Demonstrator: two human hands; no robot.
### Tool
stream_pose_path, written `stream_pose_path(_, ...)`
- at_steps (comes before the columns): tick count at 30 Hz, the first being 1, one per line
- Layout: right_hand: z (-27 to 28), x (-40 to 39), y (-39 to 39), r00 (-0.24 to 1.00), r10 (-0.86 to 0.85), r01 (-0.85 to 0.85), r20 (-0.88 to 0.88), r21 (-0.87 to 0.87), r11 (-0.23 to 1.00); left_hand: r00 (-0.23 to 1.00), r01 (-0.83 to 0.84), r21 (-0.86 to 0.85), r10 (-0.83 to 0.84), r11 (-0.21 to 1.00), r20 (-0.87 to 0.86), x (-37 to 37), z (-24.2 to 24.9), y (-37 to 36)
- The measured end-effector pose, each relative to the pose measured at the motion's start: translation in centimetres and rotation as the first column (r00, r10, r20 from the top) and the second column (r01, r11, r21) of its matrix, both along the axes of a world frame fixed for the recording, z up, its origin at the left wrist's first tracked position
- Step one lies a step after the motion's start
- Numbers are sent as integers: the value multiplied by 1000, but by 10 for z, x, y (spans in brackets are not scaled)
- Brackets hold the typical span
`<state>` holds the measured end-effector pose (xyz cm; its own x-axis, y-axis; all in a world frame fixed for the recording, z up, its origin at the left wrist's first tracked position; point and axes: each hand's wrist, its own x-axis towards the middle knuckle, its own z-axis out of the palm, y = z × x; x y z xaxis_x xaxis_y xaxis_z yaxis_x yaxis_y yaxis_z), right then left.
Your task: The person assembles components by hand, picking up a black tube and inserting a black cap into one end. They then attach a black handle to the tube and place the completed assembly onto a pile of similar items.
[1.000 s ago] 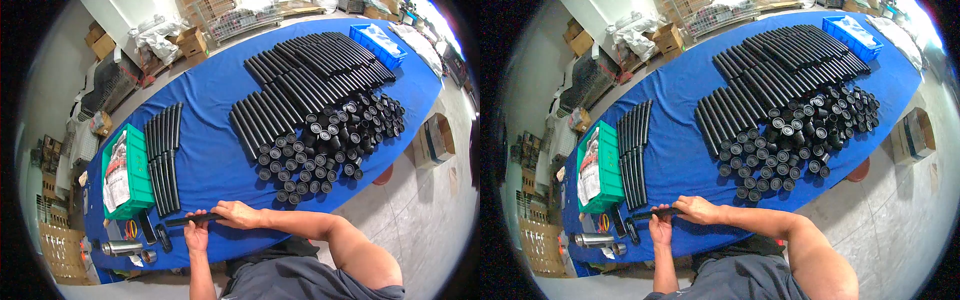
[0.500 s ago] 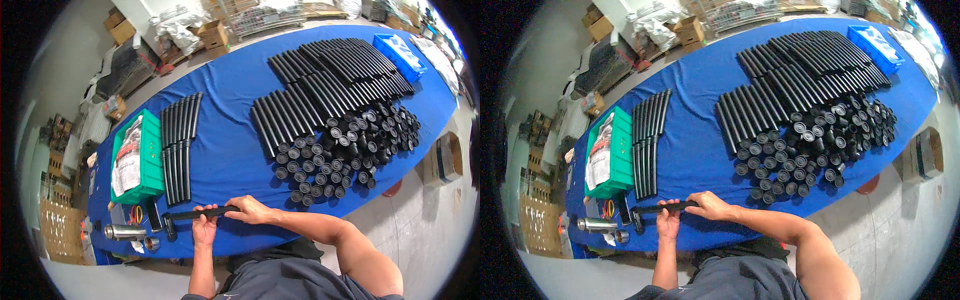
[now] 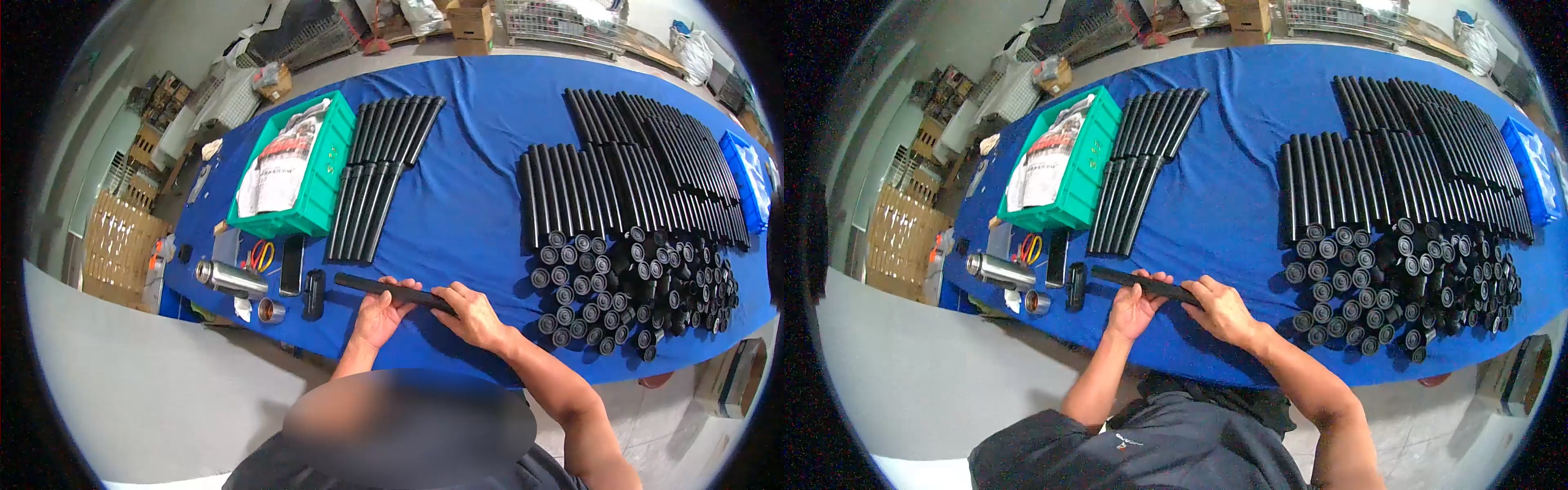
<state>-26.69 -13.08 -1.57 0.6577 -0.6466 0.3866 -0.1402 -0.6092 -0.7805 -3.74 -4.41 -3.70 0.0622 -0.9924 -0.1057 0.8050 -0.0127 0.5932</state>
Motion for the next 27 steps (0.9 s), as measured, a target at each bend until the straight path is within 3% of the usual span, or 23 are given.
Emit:
stream_pose_path(3, 3, -1, 0, 998, 51, -54, 48, 61, 997, 999, 15, 2, -15, 1000, -34, 4, -7, 2)
stream_pose_path(4, 12, -3, -3, 996, 88, -81, -5, 338, 938, 999, 18, 4, -18, 1000, -27, 4, -7, 2)
stream_pose_path(6, 32, -5, -11, 977, 201, -66, -74, 789, 611, 1000, 19, 0, -19, 1000, -14, 2, -3, 1)
stream_pose_path(7, 20, -4, -7, 992, 126, -78, -24, 666, 742, 1000, 12, 26, -12, 1000, -12, 1, -1, 2)
stream_pose_path(8, 8, -1, -6, 997, 74, -69, 4, 412, 909, 1000, 6, 50, -5, 999, -11, 0, 2, 1)
stream_pose_path(9, 2, 1, -7, 998, 34, -39, 47, 116, 993, 1000, -1, 70, 1, 998, -11, -1, 3, -1)
stream_pose_path(10, -2, 3, -7, 995, 12, 8, 101, -188, 982, 1000, 12, 33, -11, 999, -19, 1, -1, -1)
stream_pose_path(11, -5, 2, -4, 996, 7, 3, 86, -123, 992, 999, 23, -1, -23, 1000, -26, 3, -7, 0)
stream_pose_path(12, 1, 1, -3, 999, 43, -46, 27, 166, 985, 999, 34, -35, -35, 999, -32, 5, -10, 2)
stream_pose_path(13, 10, -1, -5, 995, 93, -74, -21, 443, 894, 999, 40, -43, -41, 998, -21, 5, -10, 2)
stream_pose_path(14, 19, -3, -7, 987, 154, -76, -54, 683, 727, 999, 47, -51, -47, 998, -10, 4, -9, 1)
stream_pose_path(15, 28, -4, -12, 982, 172, -55, -80, 748, 661, 998, 55, -60, -55, 997, 3, 3, -7, 0)
stream_pose_path(17, 5, 0, -7, 1000, 23, -21, -5, 295, 955, 999, 35, 8, -35, 999, -6, 1, 0, 0)
stream_pose_path(18, 2, 2, -6, 998, -31, 29, 61, 27, 999, 1000, 26, 40, -25, 999, -10, 0, 2, -1)
stream_pose_path(19, 0, 3, -5, 998, -41, 43, 47, -28, 999, 999, 27, 21, -27, 999, -24, 2, 0, -2)
stream_pose_path(20, 0, 1, -5, 1000, -6, 3, 14, 167, 986, 999, 27, 3, -27, 1000, -40, 3, -4, -1)
stream_pose_path(22, 16, -2, -6, 997, 77, -49, -31, 535, 844, 999, 33, -19, -34, 999, -41, 4, -7, 0)
stream_pose_path(23, 30, -3, -11, 991, 118, -21, -65, 793, 609, 999, 36, -23, -36, 999, -26, 3, -6, -1)
stream_pose_path(26, 2, -1, -7, 999, 13, -33, 48, 434, 900, 999, 27, 15, -27, 1000, -26, 2, -1, 0)
stream_pose_path(27, 5, -1, -9, 998, -5, -1, 60, 93, 996, 999, 20, 31, -19, 999, -34, 1, 1, -1)
